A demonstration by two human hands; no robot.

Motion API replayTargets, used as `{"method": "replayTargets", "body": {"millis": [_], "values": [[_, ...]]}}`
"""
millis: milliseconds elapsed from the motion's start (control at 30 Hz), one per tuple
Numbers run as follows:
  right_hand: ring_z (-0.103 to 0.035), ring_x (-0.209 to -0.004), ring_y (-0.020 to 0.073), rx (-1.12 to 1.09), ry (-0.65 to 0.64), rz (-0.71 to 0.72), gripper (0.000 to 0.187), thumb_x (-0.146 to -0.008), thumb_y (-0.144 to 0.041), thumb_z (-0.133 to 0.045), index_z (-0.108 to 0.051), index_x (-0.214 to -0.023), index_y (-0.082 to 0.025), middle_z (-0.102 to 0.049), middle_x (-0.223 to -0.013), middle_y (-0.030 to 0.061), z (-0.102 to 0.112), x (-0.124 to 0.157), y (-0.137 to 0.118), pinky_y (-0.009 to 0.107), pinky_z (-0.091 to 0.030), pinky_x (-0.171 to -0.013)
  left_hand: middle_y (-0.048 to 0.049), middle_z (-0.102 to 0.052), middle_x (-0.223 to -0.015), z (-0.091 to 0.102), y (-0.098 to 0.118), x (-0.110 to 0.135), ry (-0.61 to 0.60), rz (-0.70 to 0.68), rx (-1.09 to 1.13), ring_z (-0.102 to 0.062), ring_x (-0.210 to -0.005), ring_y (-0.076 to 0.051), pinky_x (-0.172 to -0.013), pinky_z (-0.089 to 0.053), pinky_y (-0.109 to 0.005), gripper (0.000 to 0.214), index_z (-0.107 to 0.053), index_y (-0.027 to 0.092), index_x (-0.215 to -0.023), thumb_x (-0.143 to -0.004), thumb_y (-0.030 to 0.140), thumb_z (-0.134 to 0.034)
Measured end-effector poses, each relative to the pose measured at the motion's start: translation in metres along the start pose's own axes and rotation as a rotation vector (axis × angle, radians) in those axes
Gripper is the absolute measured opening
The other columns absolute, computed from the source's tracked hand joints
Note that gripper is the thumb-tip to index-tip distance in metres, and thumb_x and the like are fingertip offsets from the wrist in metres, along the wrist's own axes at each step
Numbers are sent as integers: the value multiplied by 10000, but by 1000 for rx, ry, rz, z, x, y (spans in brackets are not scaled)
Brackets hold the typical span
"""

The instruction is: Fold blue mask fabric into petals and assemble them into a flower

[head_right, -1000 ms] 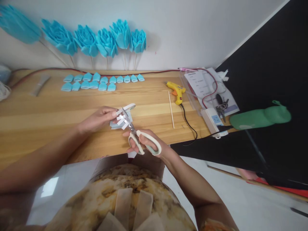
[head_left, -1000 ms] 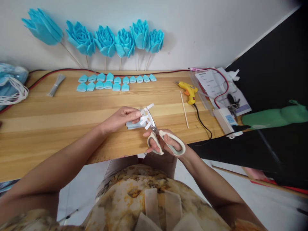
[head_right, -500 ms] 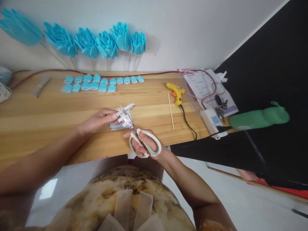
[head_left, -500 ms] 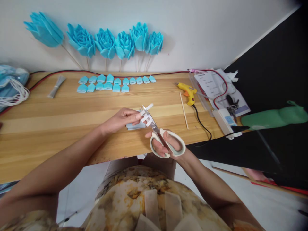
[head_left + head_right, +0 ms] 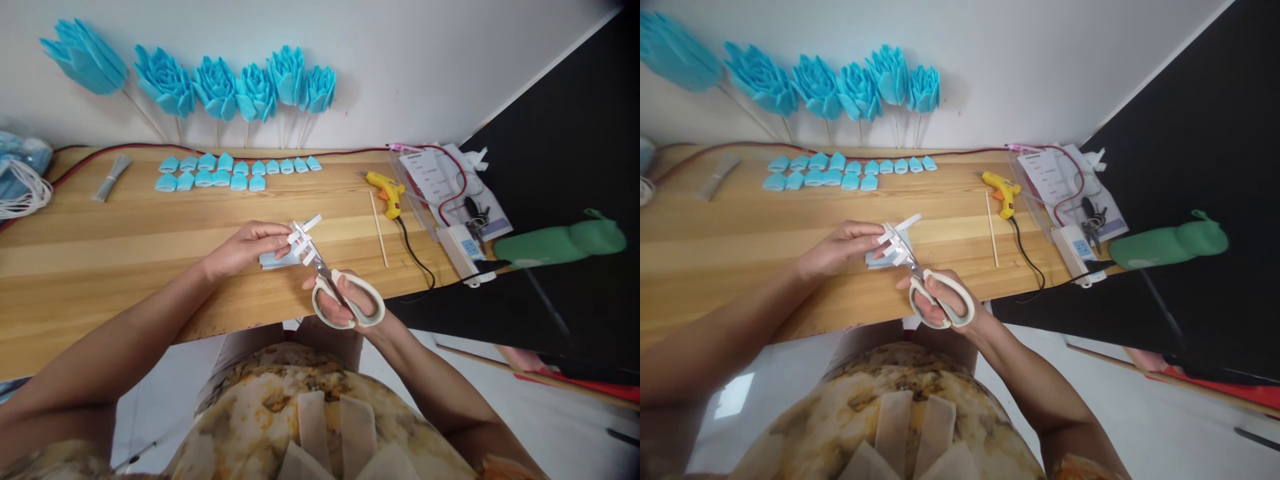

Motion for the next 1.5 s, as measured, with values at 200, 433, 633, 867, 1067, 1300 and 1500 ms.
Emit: {"method": "replayTargets", "body": {"millis": [200,433,633,867,1067,1300,1500], "values": [[-247,-343,12,20,25,24,468,-870,-564,-663,-737,-1046,-137,-388,-491,-101,1,2,-2,139,-228,-311,9,-452,-652,0,-1,-1,0,-6,-30,-404,-634,-125,-612,-324,-254,417,-501,166,-624,-939,430,-567],[-243,-366,10,-12,11,19,438,-897,-537,-646,-731,-1078,-147,-409,-541,-90,6,2,1,143,-241,-334,20,-429,-635,1,-3,-1,14,-4,-53,-403,-622,-123,-601,-324,-246,401,-546,164,-661,-942,450,-563],[-317,-445,36,-85,-127,22,589,-903,-671,-535,-699,-1159,-166,-444,-601,-65,-3,-2,11,162,-368,-432,6,-471,-653,1,3,-1,36,-45,-96,-417,-635,-124,-615,-337,-249,436,-513,166,-631,-949,462,-555],[-480,-619,104,-75,-162,-16,746,-812,-790,-535,-662,-1197,-163,-515,-722,-20,-12,-5,7,377,-587,-767,16,-443,-635,2,8,1,58,-51,-121,-391,-609,-115,-592,-315,-243,453,-496,170,-632,-948,492,-548],[-497,-732,125,-78,-202,-22,727,-841,-744,-553,-615,-1302,-185,-519,-817,4,-11,-5,2,442,-554,-894,22,-428,-625,1,5,0,55,-47,-115,-370,-586,-105,-563,-289,-239,452,-487,170,-632,-950,485,-549],[-461,-707,120,-85,-238,-37,707,-874,-725,-515,-611,-1307,-174,-464,-828,7,-4,-4,11,328,-564,-673,26,-408,-626,5,1,0,98,-41,-129,-372,-591,-107,-571,-286,-241,418,-510,168,-652,-934,474,-546],[-444,-693,108,-101,-245,-46,652,-907,-673,-516,-623,-1300,-164,-443,-825,8,-3,-2,11,229,-466,-560,29,-413,-635,8,-5,0,118,-10,-134,-377,-590,-108,-565,-289,-238,354,-613,149,-759,-929,451,-545]]}}
Point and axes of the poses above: each hand's wrist, its own x-axis away from the middle knuckle, its own z-axis out of the back of the hand, y = z × x, the point moved 7 cm from there along -x, towards the middle knuckle
